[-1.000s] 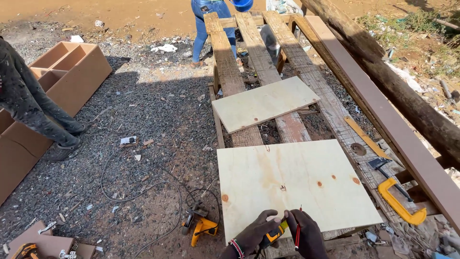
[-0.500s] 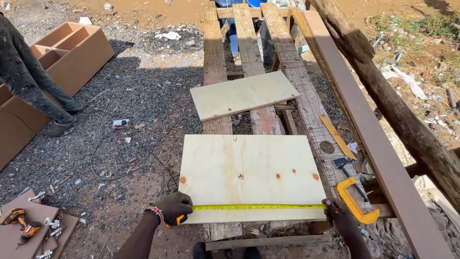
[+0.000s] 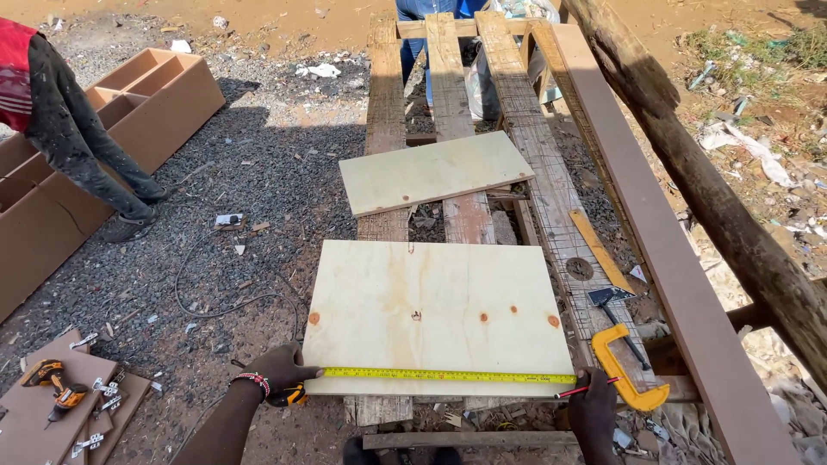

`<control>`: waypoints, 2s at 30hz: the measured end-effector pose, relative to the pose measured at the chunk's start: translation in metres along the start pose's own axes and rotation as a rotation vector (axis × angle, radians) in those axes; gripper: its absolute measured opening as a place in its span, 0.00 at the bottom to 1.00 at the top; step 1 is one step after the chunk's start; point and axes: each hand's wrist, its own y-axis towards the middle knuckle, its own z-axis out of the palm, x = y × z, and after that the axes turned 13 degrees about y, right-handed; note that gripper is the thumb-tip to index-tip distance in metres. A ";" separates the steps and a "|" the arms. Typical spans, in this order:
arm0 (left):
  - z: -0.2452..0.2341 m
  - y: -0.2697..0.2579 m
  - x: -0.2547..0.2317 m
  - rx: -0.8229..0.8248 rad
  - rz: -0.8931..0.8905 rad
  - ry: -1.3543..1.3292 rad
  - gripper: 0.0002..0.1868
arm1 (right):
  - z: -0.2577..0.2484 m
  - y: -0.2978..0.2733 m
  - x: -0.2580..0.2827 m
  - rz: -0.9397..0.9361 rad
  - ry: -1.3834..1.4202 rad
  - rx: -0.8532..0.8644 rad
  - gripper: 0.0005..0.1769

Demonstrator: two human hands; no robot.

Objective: Measuring wood panels with a tape measure and pencil, then cutting them with a circular saw.

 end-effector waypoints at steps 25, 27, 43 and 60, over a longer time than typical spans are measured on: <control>-0.008 0.008 0.006 0.102 0.234 0.206 0.41 | 0.030 -0.013 -0.029 0.152 0.057 -0.181 0.17; 0.000 0.016 0.008 0.079 0.237 0.227 0.42 | 0.033 -0.005 -0.018 0.080 0.162 -0.210 0.12; 0.028 -0.027 0.018 0.095 0.265 0.060 0.36 | 0.021 0.006 -0.020 0.110 0.208 -0.172 0.11; 0.026 -0.055 0.013 -0.012 0.252 0.077 0.31 | 0.142 -0.155 0.157 -0.052 0.682 0.689 0.10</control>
